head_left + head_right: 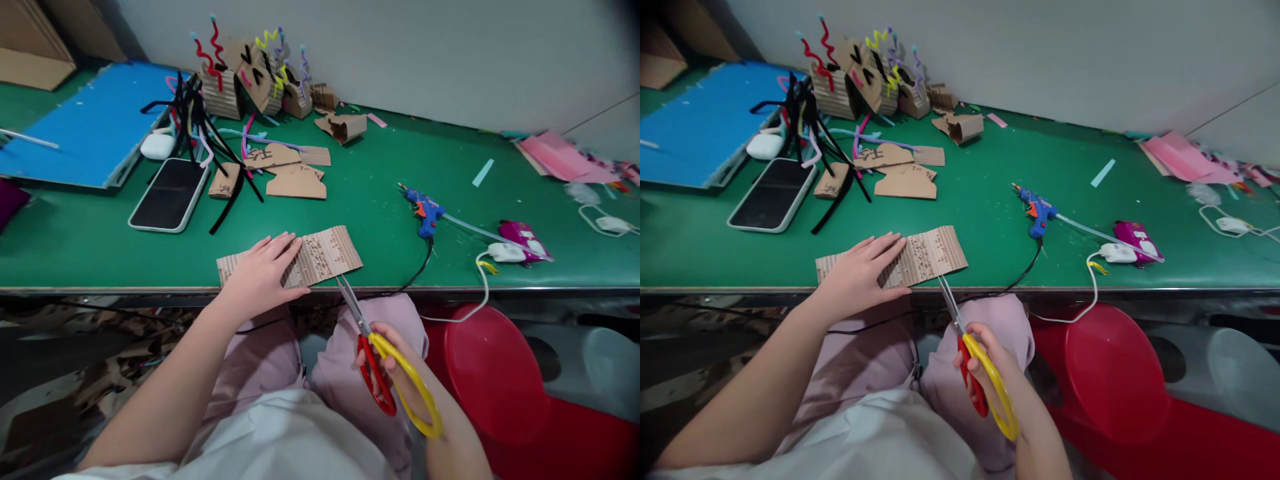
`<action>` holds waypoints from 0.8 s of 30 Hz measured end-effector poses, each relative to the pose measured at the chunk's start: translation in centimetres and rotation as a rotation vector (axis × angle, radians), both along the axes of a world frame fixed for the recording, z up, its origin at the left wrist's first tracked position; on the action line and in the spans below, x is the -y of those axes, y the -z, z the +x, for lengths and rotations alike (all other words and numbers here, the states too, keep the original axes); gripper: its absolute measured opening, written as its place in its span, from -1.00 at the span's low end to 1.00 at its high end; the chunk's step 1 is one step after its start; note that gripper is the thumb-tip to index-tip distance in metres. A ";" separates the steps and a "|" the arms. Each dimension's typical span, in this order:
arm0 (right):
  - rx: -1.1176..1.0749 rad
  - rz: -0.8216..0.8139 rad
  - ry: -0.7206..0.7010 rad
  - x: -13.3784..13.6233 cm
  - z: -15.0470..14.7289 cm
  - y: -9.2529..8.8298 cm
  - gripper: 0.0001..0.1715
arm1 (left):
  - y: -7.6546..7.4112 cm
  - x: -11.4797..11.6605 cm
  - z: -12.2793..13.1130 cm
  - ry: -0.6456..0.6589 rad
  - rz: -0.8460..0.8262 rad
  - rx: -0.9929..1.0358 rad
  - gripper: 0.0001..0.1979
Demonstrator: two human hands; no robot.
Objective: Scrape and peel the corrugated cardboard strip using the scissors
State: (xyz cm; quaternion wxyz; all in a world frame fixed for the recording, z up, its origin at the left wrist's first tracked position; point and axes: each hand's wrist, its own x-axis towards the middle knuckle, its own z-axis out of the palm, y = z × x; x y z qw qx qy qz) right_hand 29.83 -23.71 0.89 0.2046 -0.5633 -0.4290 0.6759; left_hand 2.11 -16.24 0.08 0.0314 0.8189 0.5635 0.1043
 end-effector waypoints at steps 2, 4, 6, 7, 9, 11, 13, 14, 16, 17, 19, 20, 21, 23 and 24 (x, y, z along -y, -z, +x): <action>-0.010 0.007 0.000 0.1 0.1 0.1 -0.15 | 0.0 0.0 0.0 -0.001 0.001 0.000 -0.16; -0.019 0.018 0.005 0.2 0.2 0.3 -0.15 | 0.0 0.0 0.0 0.000 0.002 0.001 -0.16; -0.017 0.028 0.010 0.2 0.1 0.3 -0.17 | 0.0 0.0 0.0 0.000 0.002 0.002 -0.16; -0.014 0.033 0.013 0.1 0.1 0.3 -0.19 | 0.0 0.0 0.0 -0.001 0.001 0.003 -0.16; -0.015 0.034 0.014 0.1 -0.1 0.2 -0.21 | 0.1 0.0 -0.1 0.000 -0.002 0.004 -0.16; -0.022 0.026 0.006 0.0 -0.2 0.1 -0.19 | 0.1 0.0 -0.1 0.003 -0.005 0.006 -0.15; -0.022 0.023 0.003 0.1 -0.2 0.1 -0.19 | 0.0 0.0 -0.1 0.004 -0.007 0.007 -0.16; -0.021 0.027 0.004 0.1 -0.2 0.1 -0.19 | 0.0 0.0 -0.1 0.004 -0.007 0.008 -0.16; -0.022 0.035 0.012 0.2 -0.2 0.2 -0.19 | 0.0 0.0 -0.1 0.006 -0.007 0.009 -0.16; -0.022 0.037 0.016 0.2 -0.2 0.3 -0.19 | 0.0 -0.1 -0.1 0.006 -0.008 0.009 -0.16; -0.021 0.032 0.026 0.3 -0.2 0.3 -0.17 | -0.1 -0.1 0.0 0.005 -0.011 0.003 -0.16; -0.019 0.027 0.030 0.3 -0.2 0.3 -0.17 | -0.1 -0.1 0.0 0.004 -0.011 0.001 -0.16; -0.017 0.024 0.033 0.3 -0.2 0.4 -0.17 | -0.1 -0.1 0.0 0.004 -0.011 -0.001 -0.16; -0.012 0.029 0.046 0.4 -0.2 0.3 -0.17 | -0.1 0.0 0.0 0.003 -0.009 -0.002 -0.16; -0.010 0.035 0.053 0.5 -0.3 0.3 -0.18 | -0.1 0.0 0.0 0.003 -0.008 -0.003 -0.16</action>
